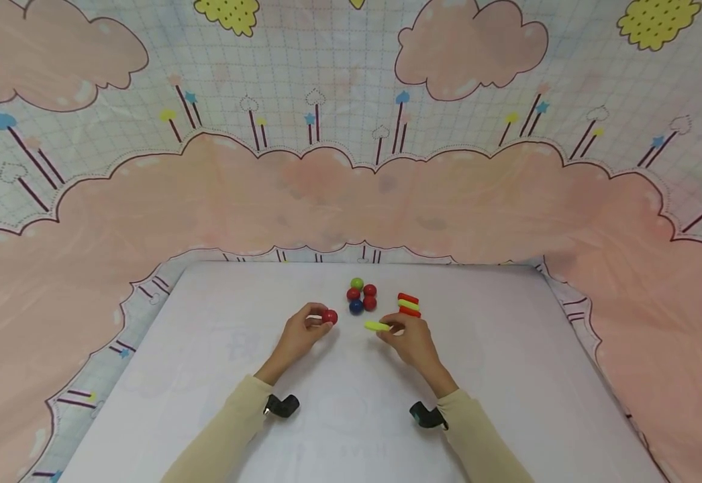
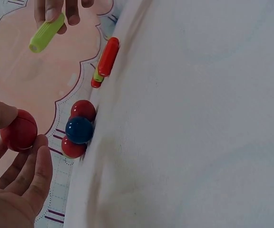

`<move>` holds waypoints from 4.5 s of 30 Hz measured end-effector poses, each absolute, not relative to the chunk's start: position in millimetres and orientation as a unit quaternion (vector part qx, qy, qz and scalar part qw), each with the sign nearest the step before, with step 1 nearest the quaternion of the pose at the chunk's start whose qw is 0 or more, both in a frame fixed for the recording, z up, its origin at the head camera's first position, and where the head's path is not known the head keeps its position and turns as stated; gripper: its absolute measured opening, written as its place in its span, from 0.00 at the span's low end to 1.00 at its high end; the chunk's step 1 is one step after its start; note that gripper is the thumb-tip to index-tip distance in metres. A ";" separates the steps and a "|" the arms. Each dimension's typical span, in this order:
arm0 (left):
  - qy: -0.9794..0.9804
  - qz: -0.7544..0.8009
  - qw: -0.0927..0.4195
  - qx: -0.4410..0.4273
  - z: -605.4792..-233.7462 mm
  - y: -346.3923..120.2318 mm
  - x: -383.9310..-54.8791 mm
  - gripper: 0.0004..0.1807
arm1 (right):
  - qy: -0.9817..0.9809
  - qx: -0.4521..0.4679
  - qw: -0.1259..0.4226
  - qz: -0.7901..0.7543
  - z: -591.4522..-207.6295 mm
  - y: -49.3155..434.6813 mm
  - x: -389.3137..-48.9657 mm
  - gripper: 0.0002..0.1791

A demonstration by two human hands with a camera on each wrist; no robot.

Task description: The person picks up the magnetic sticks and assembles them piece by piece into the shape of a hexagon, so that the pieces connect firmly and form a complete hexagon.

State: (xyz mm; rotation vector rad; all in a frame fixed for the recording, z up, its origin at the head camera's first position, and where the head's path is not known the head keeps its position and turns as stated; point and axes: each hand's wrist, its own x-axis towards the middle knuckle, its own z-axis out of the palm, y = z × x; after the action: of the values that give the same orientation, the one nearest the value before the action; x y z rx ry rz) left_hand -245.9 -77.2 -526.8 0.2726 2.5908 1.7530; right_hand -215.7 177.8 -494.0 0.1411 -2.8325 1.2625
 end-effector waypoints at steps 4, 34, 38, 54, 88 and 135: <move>0.816 0.569 0.013 0.099 -524.7 -76.4 -239.9 0.18 | -0.910 0.044 0.014 0.412 -489.4 172.9 -213.4 0.14; 0.805 0.554 0.057 0.205 -517.5 -69.2 -217.3 0.19 | -0.903 0.068 0.012 0.423 -487.1 152.5 -207.4 0.14; 0.808 0.540 0.058 0.228 -518.9 -67.5 -217.4 0.19 | -0.898 0.078 0.010 0.433 -487.4 146.5 -206.6 0.13; 0.855 0.479 0.004 0.199 -521.3 -73.9 -217.6 0.12 | -0.882 0.067 0.020 0.466 -491.5 139.9 -222.3 0.12; 0.866 0.474 0.012 0.161 -522.1 -88.0 -213.8 0.12 | -0.946 0.006 -0.006 0.323 -517.3 155.4 -304.7 0.23; 0.864 0.476 -0.002 0.163 -520.9 -89.0 -219.3 0.12 | -0.901 0.012 0.027 0.433 -492.2 155.0 -235.0 0.21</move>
State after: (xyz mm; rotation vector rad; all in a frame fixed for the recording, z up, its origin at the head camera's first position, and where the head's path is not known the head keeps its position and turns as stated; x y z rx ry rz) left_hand -219.3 -89.0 -520.9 0.5127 2.7178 1.4985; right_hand -235.0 155.0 -492.2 0.0356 -2.7819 1.3382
